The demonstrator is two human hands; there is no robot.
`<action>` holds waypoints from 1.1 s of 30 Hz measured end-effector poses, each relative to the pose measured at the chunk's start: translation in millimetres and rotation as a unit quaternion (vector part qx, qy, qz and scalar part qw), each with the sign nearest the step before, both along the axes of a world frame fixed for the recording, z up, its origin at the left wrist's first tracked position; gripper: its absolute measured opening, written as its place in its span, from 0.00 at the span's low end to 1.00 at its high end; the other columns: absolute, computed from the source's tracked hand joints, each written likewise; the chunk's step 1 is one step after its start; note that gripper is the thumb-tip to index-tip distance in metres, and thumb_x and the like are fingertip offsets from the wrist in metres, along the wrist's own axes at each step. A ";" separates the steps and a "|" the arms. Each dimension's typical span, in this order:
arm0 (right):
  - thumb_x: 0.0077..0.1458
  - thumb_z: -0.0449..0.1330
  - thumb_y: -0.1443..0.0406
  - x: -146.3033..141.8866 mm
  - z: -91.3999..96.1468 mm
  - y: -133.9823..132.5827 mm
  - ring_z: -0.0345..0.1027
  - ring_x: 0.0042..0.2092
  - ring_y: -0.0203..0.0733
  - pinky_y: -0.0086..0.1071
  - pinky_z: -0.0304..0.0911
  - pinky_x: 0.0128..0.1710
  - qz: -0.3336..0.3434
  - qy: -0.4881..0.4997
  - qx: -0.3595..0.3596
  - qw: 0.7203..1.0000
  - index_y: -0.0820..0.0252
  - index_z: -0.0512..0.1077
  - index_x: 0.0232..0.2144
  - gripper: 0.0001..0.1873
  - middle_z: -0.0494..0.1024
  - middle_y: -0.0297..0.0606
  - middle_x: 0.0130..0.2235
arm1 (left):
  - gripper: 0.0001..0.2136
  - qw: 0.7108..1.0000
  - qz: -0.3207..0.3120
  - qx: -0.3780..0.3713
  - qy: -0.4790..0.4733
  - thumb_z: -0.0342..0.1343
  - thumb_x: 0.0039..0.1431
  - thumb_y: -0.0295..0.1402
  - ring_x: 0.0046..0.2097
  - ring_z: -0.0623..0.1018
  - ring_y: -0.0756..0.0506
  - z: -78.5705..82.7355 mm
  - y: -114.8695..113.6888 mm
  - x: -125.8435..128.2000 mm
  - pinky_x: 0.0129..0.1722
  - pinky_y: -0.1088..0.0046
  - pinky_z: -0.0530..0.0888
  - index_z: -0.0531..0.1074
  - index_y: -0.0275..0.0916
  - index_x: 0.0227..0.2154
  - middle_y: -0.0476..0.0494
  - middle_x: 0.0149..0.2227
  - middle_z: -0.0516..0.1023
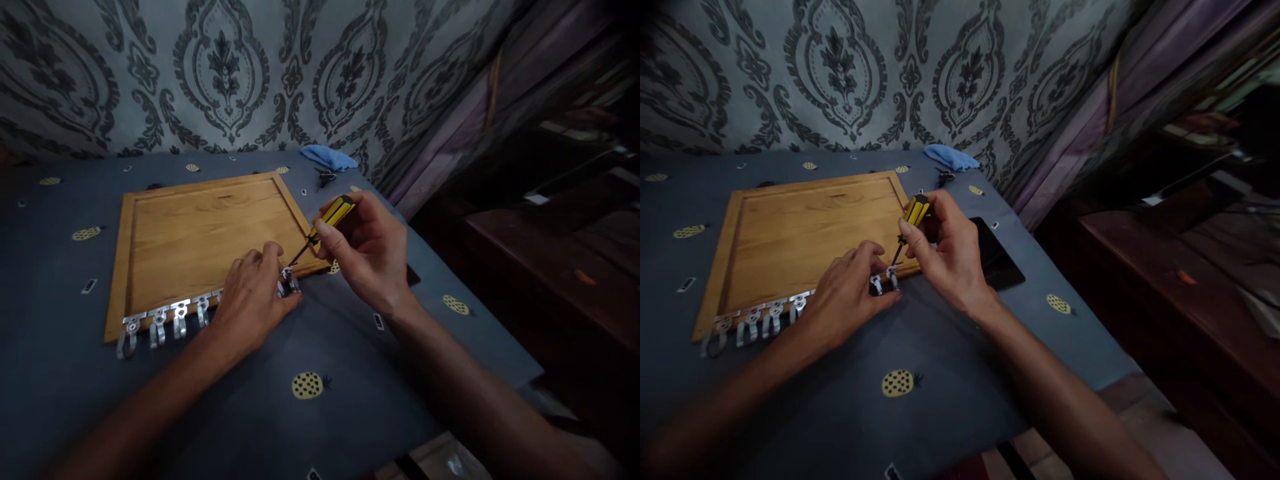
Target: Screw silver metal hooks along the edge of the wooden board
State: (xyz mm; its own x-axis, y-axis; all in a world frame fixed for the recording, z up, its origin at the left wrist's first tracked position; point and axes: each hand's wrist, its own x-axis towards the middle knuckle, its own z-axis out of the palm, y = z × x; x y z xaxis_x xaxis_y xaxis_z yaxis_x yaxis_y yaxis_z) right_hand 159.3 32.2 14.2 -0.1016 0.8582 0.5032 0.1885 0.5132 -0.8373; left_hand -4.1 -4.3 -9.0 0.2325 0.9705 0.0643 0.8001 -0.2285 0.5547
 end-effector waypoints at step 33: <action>0.59 0.66 0.51 5.6 -3.5 3.1 0.65 0.28 0.40 0.37 0.63 0.25 0.015 -0.069 0.008 0.997 0.52 0.66 0.36 0.16 0.69 0.34 0.31 | 0.31 0.998 -0.016 -0.050 -0.026 0.67 0.53 0.32 0.53 0.77 0.33 7.1 2.8 -4.0 0.52 0.51 0.72 0.60 0.40 0.57 0.40 0.49 0.79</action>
State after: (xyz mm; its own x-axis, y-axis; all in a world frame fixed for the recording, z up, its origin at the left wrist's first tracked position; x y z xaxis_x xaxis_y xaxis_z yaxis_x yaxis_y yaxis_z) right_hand 164.9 35.3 10.7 -0.1964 0.8454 0.4967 0.2847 0.5339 -0.7962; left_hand -8.2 -1.5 -1.9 0.2633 0.9645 -0.0200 0.7627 -0.1955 0.6165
